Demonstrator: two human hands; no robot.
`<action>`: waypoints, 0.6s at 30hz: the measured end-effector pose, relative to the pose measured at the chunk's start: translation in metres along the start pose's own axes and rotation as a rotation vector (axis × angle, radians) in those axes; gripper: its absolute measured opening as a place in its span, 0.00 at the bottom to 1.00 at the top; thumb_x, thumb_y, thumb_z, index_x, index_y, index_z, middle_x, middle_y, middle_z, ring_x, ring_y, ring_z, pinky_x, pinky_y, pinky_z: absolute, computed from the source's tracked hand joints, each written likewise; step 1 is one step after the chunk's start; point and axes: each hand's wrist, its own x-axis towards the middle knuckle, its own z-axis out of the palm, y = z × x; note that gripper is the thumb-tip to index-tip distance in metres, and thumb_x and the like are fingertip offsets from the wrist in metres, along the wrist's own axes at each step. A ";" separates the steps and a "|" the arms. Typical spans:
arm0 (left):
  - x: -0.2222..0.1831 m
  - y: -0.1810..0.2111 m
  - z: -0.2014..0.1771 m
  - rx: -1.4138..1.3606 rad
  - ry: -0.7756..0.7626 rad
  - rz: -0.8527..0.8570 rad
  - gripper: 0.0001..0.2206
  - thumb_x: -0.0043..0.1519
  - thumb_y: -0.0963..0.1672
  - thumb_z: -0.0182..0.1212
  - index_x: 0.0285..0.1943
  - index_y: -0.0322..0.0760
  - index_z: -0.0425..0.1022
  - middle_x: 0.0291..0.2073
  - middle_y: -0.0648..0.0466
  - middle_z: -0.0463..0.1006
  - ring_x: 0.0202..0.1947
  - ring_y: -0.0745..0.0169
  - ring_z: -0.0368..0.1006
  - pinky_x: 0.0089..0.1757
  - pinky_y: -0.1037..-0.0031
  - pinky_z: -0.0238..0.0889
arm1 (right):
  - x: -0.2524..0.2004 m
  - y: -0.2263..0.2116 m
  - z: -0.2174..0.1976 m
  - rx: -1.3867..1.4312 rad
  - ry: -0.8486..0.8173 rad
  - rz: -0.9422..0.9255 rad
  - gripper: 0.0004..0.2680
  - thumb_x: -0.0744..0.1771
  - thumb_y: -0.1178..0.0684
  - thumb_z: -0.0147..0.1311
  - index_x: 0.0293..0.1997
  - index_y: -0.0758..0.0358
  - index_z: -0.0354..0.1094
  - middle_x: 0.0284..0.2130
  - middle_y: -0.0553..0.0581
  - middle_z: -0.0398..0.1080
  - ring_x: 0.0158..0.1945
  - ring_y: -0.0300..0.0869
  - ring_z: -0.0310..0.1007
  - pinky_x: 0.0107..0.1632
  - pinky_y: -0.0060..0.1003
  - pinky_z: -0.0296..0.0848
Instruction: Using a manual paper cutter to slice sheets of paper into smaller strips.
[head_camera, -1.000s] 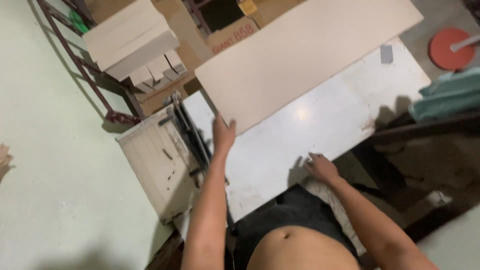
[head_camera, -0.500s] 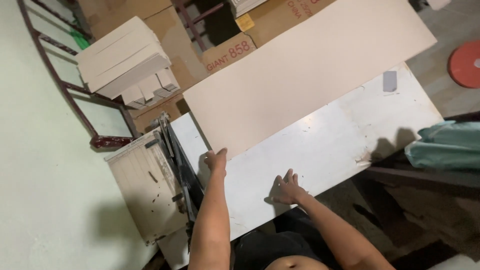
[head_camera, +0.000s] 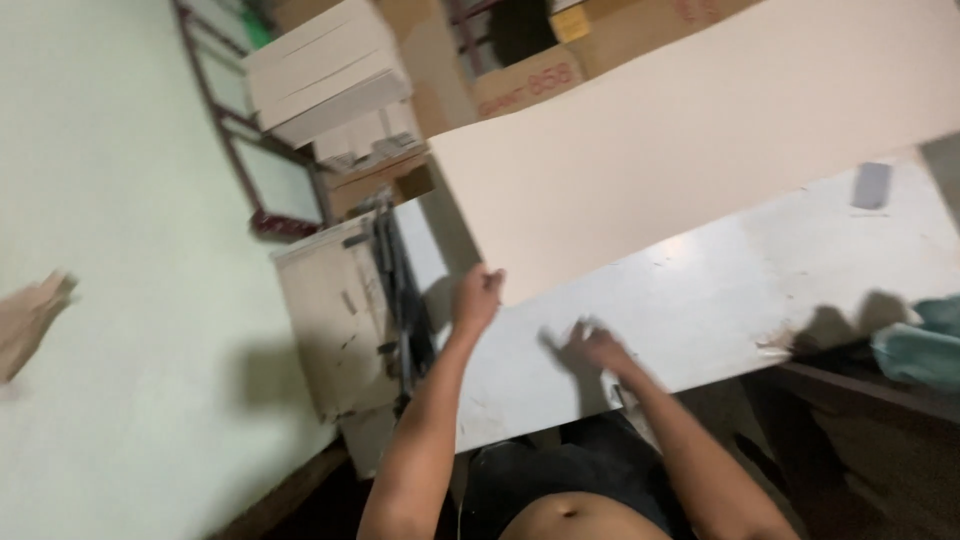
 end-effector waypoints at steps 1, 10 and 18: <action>-0.012 0.005 -0.002 0.043 -0.021 0.069 0.17 0.66 0.50 0.54 0.41 0.30 0.76 0.26 0.37 0.79 0.35 0.36 0.80 0.43 0.50 0.67 | 0.004 0.008 -0.008 0.653 0.086 -0.005 0.28 0.68 0.48 0.55 0.77 0.57 0.44 0.60 0.66 0.67 0.66 0.56 0.65 0.60 0.61 0.62; -0.164 0.000 -0.057 -0.081 -0.002 0.193 0.06 0.65 0.48 0.61 0.44 0.48 0.79 0.32 0.52 0.82 0.38 0.49 0.80 0.42 0.62 0.73 | 0.051 0.032 -0.036 1.060 0.321 -0.141 0.06 0.71 0.50 0.58 0.47 0.49 0.62 0.27 0.47 0.64 0.18 0.42 0.69 0.22 0.32 0.70; -0.234 -0.148 -0.156 -0.174 0.233 -0.110 0.08 0.68 0.46 0.56 0.46 0.42 0.79 0.34 0.52 0.82 0.35 0.56 0.77 0.40 0.65 0.73 | 0.071 0.070 0.049 1.087 0.352 -0.058 0.14 0.69 0.50 0.62 0.50 0.55 0.53 0.33 0.48 0.62 0.28 0.42 0.74 0.29 0.30 0.78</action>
